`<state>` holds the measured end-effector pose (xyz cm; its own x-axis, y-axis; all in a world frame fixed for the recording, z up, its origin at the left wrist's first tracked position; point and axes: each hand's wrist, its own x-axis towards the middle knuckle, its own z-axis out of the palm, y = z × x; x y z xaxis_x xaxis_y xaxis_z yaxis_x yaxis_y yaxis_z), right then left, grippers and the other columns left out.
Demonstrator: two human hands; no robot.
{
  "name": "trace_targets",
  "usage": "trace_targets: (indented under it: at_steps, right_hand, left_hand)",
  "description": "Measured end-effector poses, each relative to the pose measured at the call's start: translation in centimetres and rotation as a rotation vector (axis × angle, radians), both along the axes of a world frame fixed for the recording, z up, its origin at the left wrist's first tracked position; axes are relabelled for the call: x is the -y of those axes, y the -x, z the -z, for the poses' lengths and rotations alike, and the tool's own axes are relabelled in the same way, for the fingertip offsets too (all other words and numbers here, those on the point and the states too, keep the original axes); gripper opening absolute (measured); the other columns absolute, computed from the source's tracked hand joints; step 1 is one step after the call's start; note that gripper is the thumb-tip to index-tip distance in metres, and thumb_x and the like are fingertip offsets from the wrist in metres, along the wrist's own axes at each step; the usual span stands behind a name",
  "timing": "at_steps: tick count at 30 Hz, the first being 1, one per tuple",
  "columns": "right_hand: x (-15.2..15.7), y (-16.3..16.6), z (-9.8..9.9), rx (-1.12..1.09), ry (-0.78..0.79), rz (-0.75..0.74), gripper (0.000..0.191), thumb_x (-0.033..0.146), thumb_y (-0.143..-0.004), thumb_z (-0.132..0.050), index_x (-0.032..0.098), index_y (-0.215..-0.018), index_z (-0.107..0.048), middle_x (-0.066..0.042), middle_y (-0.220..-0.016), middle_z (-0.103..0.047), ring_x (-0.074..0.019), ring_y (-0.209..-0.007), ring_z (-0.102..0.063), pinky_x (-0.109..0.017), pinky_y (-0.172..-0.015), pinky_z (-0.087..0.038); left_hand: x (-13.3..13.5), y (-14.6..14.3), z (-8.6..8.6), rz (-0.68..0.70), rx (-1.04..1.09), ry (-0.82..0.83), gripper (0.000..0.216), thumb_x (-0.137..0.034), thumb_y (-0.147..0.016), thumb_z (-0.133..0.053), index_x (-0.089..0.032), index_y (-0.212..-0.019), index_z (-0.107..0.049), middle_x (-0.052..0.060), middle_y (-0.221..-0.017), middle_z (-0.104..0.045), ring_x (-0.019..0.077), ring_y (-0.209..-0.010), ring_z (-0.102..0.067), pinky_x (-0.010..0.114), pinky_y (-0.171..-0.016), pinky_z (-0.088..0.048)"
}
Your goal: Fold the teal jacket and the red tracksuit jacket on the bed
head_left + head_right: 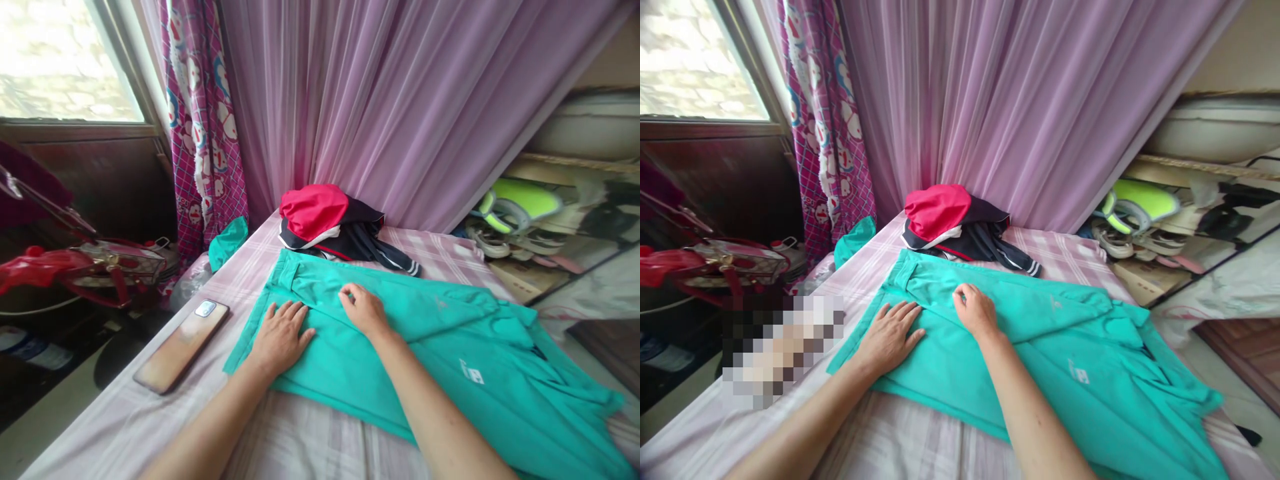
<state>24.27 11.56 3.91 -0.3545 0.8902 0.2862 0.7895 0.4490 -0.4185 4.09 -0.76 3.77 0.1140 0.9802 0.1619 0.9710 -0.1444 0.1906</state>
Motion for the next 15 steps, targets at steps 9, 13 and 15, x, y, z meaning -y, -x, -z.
trace_targets:
  at_steps: [9, 13, 15]
  right_hand:
    - [1.7, -2.4, 0.1, 0.482, 0.149, 0.026, 0.057, 0.05, -0.101, -0.034, 0.032, -0.155, -0.038, -0.006, -0.164, -0.031, -0.025, -0.15, -0.027, -0.052, -0.119, -0.02]
    - [1.0, -7.7, 0.6, 0.519, 0.167, 0.222, 0.057, 0.05, -0.101, -0.031, 0.031, -0.153, -0.041, -0.006, -0.163, -0.034, -0.0248, -0.15, -0.028, -0.055, -0.119, -0.019]
    - [1.0, -10.7, 1.2, 0.496, 0.141, 0.353, 0.056, 0.048, -0.1, -0.032, 0.03, -0.152, -0.043, -0.007, -0.162, -0.037, -0.0257, -0.149, -0.031, -0.057, -0.118, -0.022]
  left_hand:
    - [-0.3, 0.0, 0.2, 0.01, -0.002, -0.035, 0.051, -0.052, -0.099, -0.042, -0.024, -0.14, -0.055, 0.009, -0.147, -0.057, 0.0295, -0.138, -0.048, 0.057, -0.116, -0.033]
    - [-0.3, 0.1, 0.4, 0.015, -0.001, -0.054, 0.05, -0.051, -0.099, -0.043, -0.025, -0.14, -0.056, 0.008, -0.146, -0.058, 0.029, -0.137, -0.049, 0.056, -0.116, -0.034]
    - [-0.4, 0.2, 0.6, 0.015, -0.005, -0.064, 0.05, -0.051, -0.098, -0.043, -0.026, -0.14, -0.056, 0.007, -0.146, -0.058, 0.0284, -0.137, -0.049, 0.055, -0.116, -0.034]
